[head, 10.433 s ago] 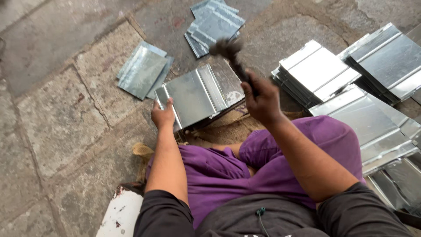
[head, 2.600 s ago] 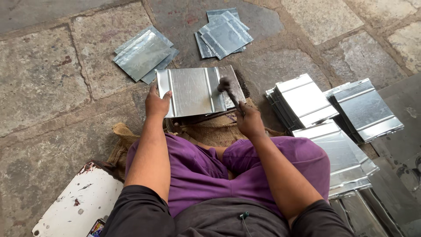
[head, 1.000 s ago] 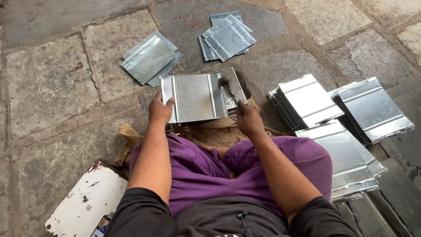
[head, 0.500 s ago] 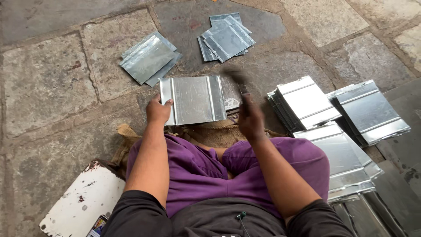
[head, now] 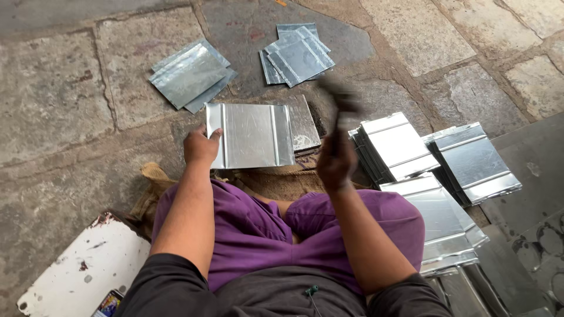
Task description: The person sits on the ground and uses a hammer to repeatedly strike the edges of a rectangular metal sheet placed on a burlap sack. They hold the sheet with one hand and hammer with the other, occasionally repositioning the sheet to work on different edges.
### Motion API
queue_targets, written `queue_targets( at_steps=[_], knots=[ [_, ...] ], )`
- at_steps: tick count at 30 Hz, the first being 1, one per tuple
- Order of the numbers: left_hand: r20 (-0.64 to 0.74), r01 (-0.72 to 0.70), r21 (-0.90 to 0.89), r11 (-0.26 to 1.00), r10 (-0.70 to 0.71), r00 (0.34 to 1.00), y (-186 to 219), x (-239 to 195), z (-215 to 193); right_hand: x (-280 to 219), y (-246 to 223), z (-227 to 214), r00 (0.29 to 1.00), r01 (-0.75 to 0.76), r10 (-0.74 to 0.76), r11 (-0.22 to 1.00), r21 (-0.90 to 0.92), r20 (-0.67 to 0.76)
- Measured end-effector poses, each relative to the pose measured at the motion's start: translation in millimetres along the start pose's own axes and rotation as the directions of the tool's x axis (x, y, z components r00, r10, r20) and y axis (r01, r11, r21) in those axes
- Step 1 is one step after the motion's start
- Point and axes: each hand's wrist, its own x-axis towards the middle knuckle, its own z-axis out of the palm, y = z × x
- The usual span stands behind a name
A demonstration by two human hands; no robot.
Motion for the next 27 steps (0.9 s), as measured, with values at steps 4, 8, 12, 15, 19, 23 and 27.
queue_targets(
  at_steps=[4, 8, 12, 15, 19, 23, 27],
  knots=[
    [0.014, 0.053, 0.009, 0.999, -0.053, 0.999, 3.4, -3.2, -2.0, -32.0, 22.1, 18.7, 0.895, -0.255, 0.214, 0.965, 0.055, 0.392],
    [0.036, 0.058, -0.003, 0.998, -0.058, 0.998, 6.9, -7.0, -10.0, 16.2, -6.5, 1.1, 0.938, -0.235, 0.216, 0.971, 0.039, 0.272],
    [0.123, 0.094, -0.017, 0.995, -0.091, 0.988, 12.3, -8.7, -16.3, 46.3, -36.7, -30.1, 0.997, -0.081, 0.081, 0.991, 0.107, 0.006],
    [0.013, 0.016, -0.005, 1.0, -0.016, 1.0, 13.8, -5.3, -13.2, 32.4, -24.3, -13.0, 0.996, 0.021, -0.02, 1.0, 0.005, -0.092],
    [0.049, 0.033, 0.011, 0.999, -0.034, 0.998, 11.9, -2.8, -11.1, -17.5, 5.8, 15.3, 0.954, -0.124, 0.104, 0.991, 0.052, 0.282],
    [0.07, 0.036, 0.016, 0.999, -0.037, 0.997, 12.4, -2.1, -13.1, 3.8, 3.4, 16.4, 0.914, -0.282, 0.269, 0.959, 0.001, 0.303],
    [0.009, 0.018, 0.002, 1.0, -0.018, 1.0, 11.5, -3.5, -11.1, 39.5, -12.4, -2.1, 0.98, -0.189, 0.174, 0.963, 0.19, 0.096]
  ],
)
